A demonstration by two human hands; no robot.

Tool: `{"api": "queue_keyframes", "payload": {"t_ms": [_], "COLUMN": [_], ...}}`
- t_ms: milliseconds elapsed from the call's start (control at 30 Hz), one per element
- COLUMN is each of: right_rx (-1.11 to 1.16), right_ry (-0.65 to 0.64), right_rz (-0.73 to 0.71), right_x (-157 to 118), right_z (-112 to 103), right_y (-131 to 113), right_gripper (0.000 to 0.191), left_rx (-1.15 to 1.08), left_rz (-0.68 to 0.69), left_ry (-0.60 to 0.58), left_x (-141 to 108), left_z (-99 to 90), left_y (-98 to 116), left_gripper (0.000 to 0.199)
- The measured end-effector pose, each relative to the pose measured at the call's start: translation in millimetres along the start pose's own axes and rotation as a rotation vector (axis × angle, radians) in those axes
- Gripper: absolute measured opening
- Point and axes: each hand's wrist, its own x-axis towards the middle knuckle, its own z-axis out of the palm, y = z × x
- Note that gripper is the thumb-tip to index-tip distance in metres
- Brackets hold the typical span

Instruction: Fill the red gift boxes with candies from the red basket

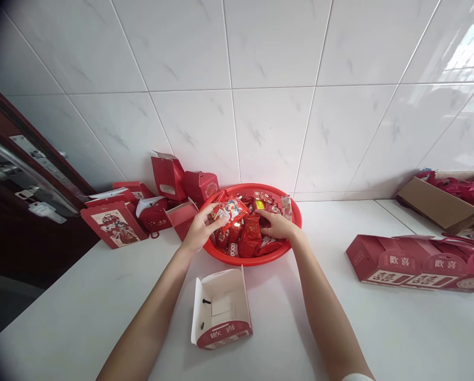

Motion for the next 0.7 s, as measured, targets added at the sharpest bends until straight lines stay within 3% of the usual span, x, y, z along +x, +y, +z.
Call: {"api": "queue_keyframes", "payload": {"t_ms": [400, 567, 700], "right_rx": [0.085, 0.270, 0.184], "right_ry": [0.003, 0.186, 0.279], "right_rz": [-0.076, -0.154, -0.030], "right_x": [-8.5, -7.2, -4.0], "right_z": [-5.1, -4.6, -2.6], "right_y": [-11.7, -14.6, -12.4], "right_gripper": [0.067, 0.048, 0.042], "left_rx": [0.034, -0.022, -0.063], "left_rz": [0.020, 0.016, 0.025], "left_ry": [-0.007, 0.028, 0.023], "left_x": [0.0, 0.6, 0.8], "left_z": [0.3, -0.1, 0.2], "left_y": [0.9, 0.1, 0.4], "left_gripper": [0.054, 0.056, 0.054]}}
